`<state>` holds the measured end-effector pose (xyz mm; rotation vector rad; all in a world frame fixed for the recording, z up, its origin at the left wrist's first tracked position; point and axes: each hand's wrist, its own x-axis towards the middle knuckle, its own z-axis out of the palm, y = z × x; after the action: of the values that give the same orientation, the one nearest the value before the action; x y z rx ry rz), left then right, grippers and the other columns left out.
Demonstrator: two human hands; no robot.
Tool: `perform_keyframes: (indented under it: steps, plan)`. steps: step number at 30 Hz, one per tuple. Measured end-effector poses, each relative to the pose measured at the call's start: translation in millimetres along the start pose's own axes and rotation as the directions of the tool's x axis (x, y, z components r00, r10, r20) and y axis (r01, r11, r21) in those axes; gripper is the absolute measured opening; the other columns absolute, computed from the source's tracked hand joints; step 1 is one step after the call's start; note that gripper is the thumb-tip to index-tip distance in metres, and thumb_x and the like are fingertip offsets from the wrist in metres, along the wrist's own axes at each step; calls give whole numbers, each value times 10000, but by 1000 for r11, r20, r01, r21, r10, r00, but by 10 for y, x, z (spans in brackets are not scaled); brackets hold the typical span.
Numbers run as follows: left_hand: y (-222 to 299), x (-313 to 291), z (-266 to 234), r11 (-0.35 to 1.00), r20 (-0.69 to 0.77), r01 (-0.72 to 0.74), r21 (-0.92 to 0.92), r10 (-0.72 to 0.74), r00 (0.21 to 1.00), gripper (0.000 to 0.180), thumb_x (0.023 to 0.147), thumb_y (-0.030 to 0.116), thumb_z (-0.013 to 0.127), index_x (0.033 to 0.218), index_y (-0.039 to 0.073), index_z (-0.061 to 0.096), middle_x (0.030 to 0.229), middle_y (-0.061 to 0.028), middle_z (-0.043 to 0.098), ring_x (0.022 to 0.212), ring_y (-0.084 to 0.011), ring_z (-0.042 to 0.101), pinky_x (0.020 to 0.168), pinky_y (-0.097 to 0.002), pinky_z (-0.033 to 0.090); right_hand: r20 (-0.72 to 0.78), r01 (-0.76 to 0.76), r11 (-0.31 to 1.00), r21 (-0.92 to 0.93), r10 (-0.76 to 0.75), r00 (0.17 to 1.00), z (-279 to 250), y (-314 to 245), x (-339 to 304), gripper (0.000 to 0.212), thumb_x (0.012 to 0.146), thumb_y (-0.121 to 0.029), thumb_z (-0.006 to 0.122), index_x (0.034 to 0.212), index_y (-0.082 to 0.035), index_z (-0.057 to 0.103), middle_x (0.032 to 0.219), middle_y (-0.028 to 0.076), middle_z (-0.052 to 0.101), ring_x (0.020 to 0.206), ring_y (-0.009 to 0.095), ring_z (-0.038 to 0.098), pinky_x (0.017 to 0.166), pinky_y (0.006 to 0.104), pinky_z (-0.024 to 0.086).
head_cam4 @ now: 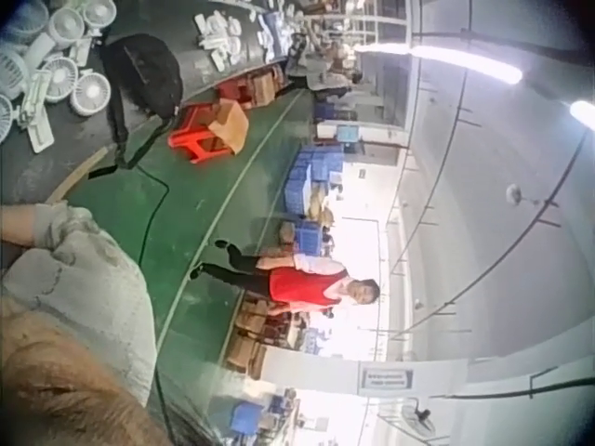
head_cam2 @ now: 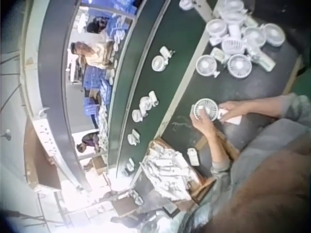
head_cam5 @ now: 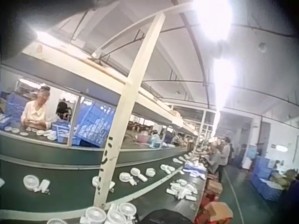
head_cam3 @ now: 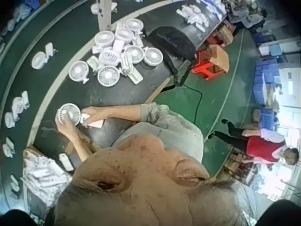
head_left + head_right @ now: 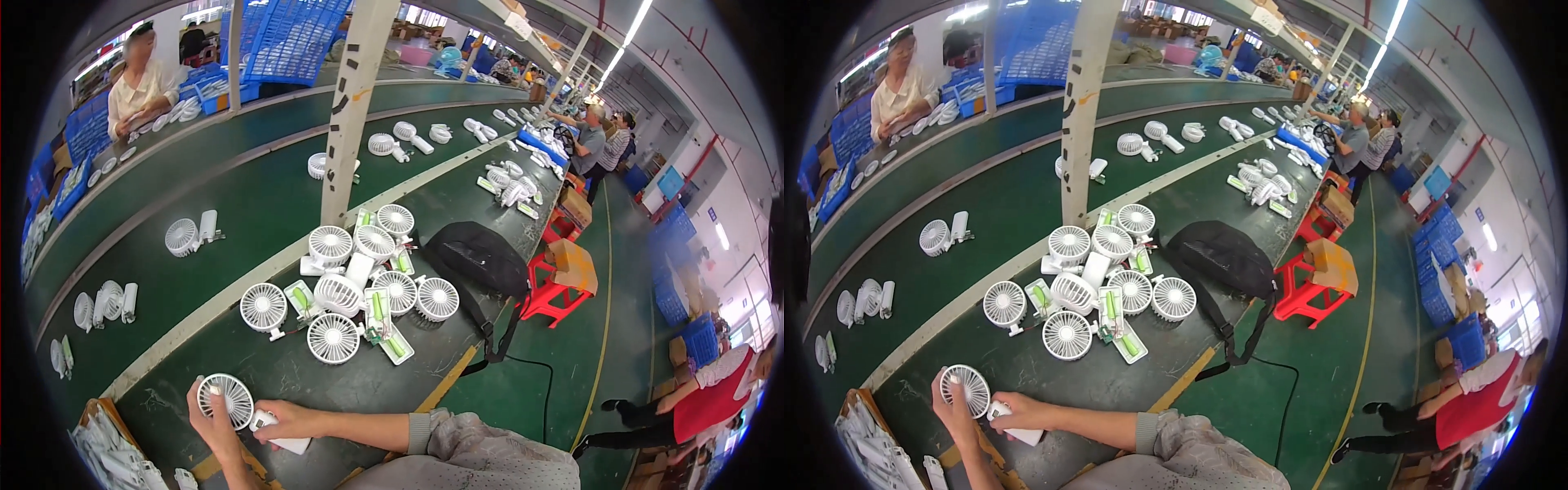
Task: The person assembles portable electric fans along a workstation by connecting the fan heads to the battery compartments, tucking in the wires, and pressing the plastic handle casings together by hand.
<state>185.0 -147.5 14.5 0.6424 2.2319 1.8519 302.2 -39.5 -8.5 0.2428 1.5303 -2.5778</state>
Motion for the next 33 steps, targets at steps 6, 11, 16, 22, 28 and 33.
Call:
perform_keyframes:
  steps: [6,11,16,22,28,33]
  plan:
    - [27,-40,43,998,-76,-66,-7,65,995,368,844,78,551,1173,-72,483,1048,-124,574,899,-169,543,805,-279,438,-83,52,978,-200,-70,994,61,3,-10,370,812,-193,605,1082,3,444,795,71,576,586,119,573,501,258,470]
    - [136,-66,84,996,-119,3,94,9,993,383,848,89,559,1187,-69,476,1082,-145,571,913,-185,553,817,-284,441,-53,50,976,-211,-62,997,56,-55,-12,401,801,-212,616,1069,30,442,818,98,578,602,135,587,517,271,480]
    - [139,4,111,993,-46,-32,115,38,998,367,850,123,558,1157,-67,494,983,-133,591,847,-177,552,766,-281,451,-97,54,974,-219,-77,992,4,87,63,412,790,-208,644,1067,32,453,834,107,584,621,144,595,538,277,492]
    - [-159,104,-14,999,40,52,9,-52,998,358,881,157,524,1161,-63,488,1019,-131,579,875,-176,540,780,-280,439,-102,24,996,-82,-32,994,35,52,29,404,783,-206,665,1055,24,474,822,89,593,646,136,595,536,279,486]
    - [153,-293,-143,927,124,18,376,-69,990,470,847,127,574,1247,-55,408,1154,-174,513,1012,-251,519,845,-325,416,-280,55,997,-60,-70,957,4,69,71,368,806,-288,656,991,-3,514,841,80,593,731,121,576,631,271,474]
    - [630,-808,38,862,294,-44,505,-124,948,379,831,154,628,1150,-29,537,875,-178,618,751,-267,604,661,-332,484,-326,21,993,-115,-58,943,15,95,92,384,829,-319,625,1016,-2,515,909,85,575,830,113,528,709,276,455]
